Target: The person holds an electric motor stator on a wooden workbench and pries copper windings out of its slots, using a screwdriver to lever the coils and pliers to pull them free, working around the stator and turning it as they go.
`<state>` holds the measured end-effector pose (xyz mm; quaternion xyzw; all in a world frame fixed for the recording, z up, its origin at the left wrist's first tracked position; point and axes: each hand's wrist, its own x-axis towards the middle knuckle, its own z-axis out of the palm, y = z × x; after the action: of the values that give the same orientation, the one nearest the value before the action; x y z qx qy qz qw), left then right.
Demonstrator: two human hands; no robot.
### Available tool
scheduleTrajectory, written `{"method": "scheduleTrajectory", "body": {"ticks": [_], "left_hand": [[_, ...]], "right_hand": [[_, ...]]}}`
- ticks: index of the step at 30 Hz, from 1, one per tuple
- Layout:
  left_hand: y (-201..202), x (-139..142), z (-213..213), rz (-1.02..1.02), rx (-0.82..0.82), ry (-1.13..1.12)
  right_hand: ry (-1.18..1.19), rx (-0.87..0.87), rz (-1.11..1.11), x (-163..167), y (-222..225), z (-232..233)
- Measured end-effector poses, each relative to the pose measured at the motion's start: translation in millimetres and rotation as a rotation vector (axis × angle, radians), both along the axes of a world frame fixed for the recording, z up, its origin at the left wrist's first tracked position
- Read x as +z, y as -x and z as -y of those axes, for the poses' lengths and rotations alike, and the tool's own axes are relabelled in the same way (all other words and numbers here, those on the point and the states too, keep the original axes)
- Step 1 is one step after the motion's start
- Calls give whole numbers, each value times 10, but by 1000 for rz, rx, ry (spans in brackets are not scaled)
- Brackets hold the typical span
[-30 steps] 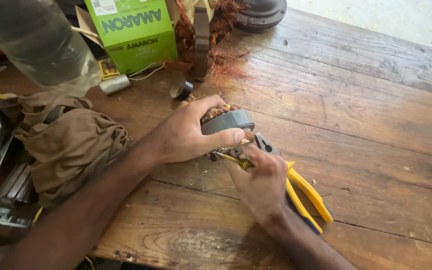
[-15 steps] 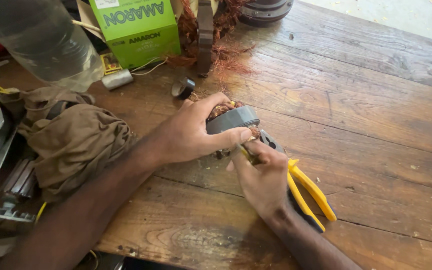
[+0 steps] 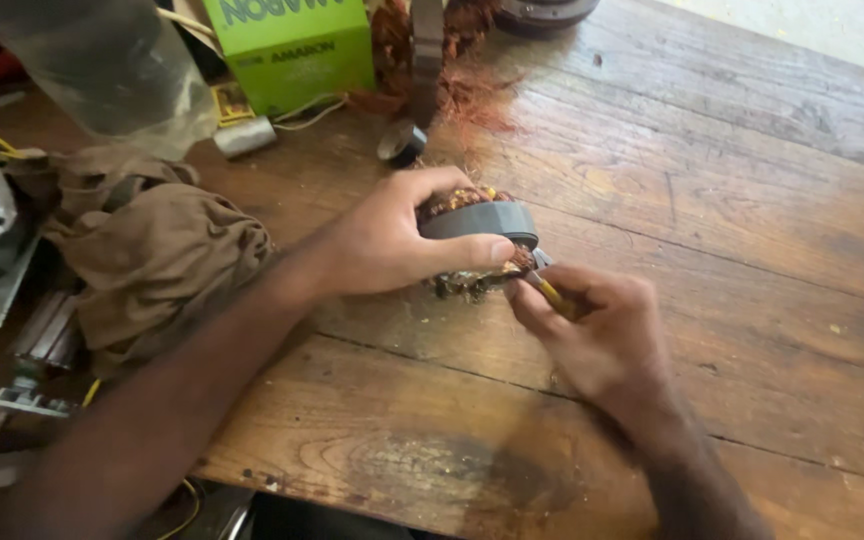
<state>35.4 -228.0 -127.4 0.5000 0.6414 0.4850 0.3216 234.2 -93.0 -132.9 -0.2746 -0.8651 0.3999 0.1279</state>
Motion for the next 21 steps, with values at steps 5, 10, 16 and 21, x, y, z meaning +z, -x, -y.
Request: {"method": "scheduleTrajectory", "body": {"ticks": [5,10,16,21], "left_hand": [[-31,-94,-165,17,-21,-11],[-57,-161,-304,30,-76,-28],[-30,-150,-298,132,-179,-11],[-22,-171,-249,90,-113,-37]], "right_hand": [[29,189,51,145,-142,-295],[15,50,201,117,-175,-399],[-53,115,161,106,-133,-363],[-67,133,163,108,-86,-295]]}}
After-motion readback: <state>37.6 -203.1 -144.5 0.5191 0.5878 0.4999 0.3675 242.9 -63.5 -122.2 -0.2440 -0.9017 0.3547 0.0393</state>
